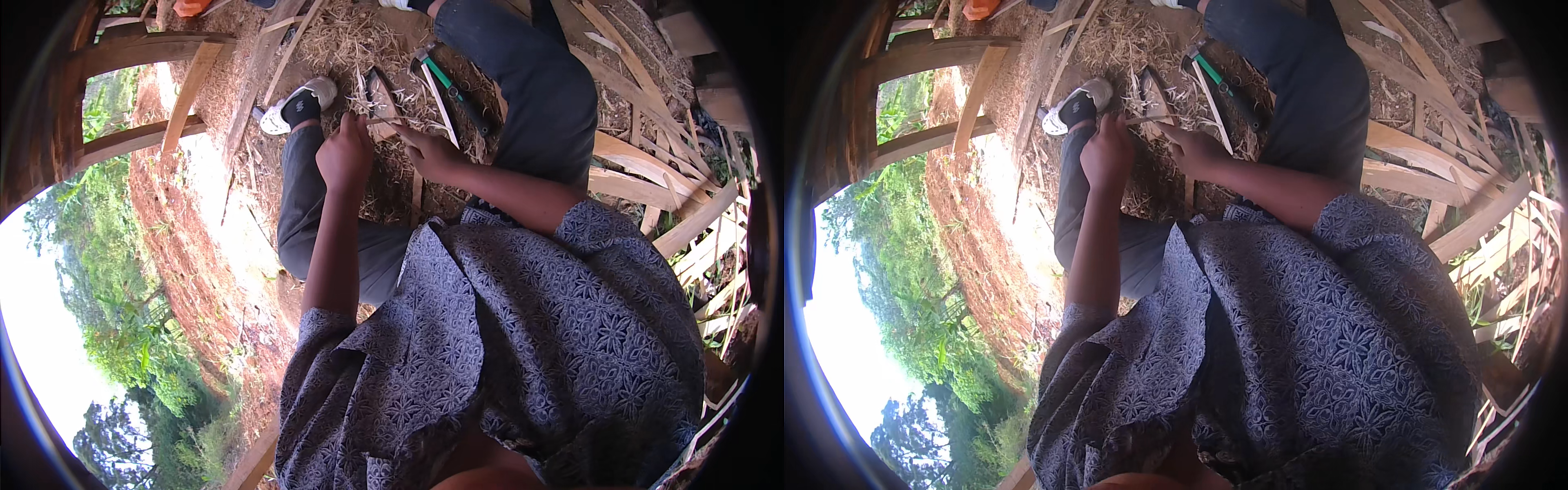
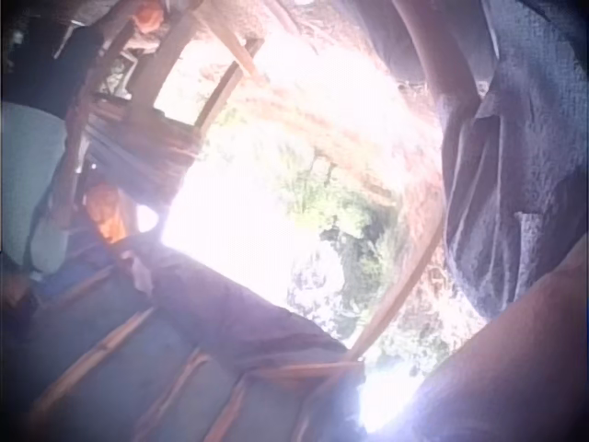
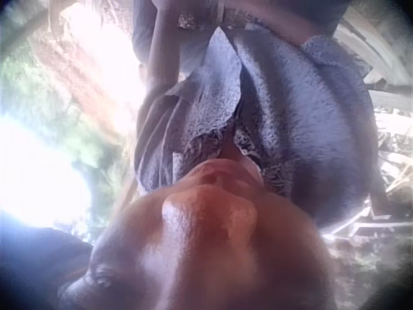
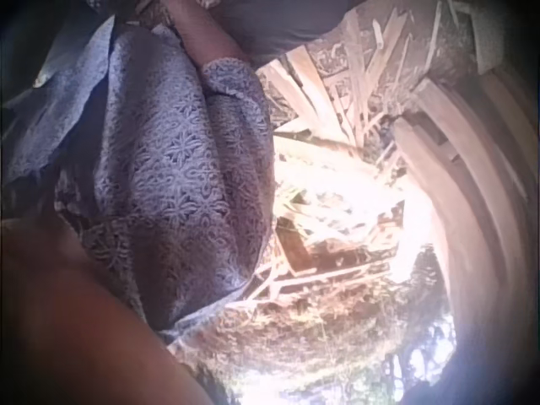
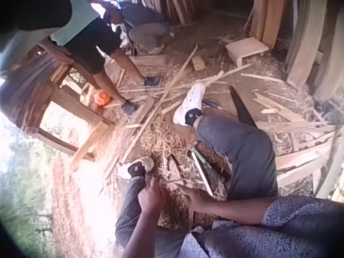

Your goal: The person sits on the ground and uses a knife to shave thin strips from a small piece of wood held between their legs. They repeatedly scrape the blade along the wood to produce fine shavings, occasionally adjusting the wood's position.

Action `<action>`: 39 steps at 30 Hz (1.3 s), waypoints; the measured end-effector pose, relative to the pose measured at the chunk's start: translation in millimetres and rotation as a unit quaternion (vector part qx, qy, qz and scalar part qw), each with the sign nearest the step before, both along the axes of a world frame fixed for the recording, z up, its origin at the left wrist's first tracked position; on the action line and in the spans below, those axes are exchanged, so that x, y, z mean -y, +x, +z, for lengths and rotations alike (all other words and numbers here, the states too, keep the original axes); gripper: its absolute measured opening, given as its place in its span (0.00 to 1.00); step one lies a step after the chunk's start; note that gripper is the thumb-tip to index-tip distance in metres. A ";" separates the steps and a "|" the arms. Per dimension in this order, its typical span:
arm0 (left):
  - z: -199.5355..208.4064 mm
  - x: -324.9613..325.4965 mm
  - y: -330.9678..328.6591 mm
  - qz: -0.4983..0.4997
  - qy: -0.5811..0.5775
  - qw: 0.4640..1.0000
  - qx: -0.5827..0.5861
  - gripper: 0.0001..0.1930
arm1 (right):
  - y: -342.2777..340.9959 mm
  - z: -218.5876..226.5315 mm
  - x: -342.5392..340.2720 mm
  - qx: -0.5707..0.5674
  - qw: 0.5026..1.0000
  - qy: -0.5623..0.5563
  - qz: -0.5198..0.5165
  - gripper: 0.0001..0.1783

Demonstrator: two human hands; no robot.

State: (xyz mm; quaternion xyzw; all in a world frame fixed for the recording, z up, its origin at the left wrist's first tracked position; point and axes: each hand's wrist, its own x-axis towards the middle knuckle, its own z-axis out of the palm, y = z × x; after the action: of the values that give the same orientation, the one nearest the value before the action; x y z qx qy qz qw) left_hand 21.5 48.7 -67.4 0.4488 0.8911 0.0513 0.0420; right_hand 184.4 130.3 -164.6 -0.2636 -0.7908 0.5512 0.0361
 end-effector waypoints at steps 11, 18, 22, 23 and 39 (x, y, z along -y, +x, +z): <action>-0.1 -7.3 4.0 -0.045 0.050 0.997 -0.035 0.16 | 4.7 37.6 -12.0 -0.006 0.999 -0.040 0.016 0.35; -8.1 6.4 1.4 -0.016 0.077 0.997 -0.022 0.15 | -20.8 -14.2 -13.6 -0.075 0.991 -0.115 -0.005 0.34; -13.1 17.1 -3.3 -0.005 0.079 0.996 -0.033 0.16 | -23.1 -15.9 -7.1 -0.013 0.999 -0.051 0.011 0.35; -14.0 20.4 -3.2 0.000 0.086 0.995 -0.043 0.16 | -22.4 -9.9 -5.9 0.021 0.998 -0.050 0.011 0.35; -22.9 27.0 8.5 0.036 0.088 0.995 0.008 0.18 | -11.8 9.5 4.1 -0.009 0.999 0.029 -0.022 0.28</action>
State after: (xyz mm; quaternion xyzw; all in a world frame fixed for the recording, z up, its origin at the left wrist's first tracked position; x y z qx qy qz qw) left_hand 30.0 21.7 -90.3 0.4185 0.8982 0.1343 0.0072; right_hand 172.6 126.1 -155.1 -0.2749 -0.7999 0.5297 0.0634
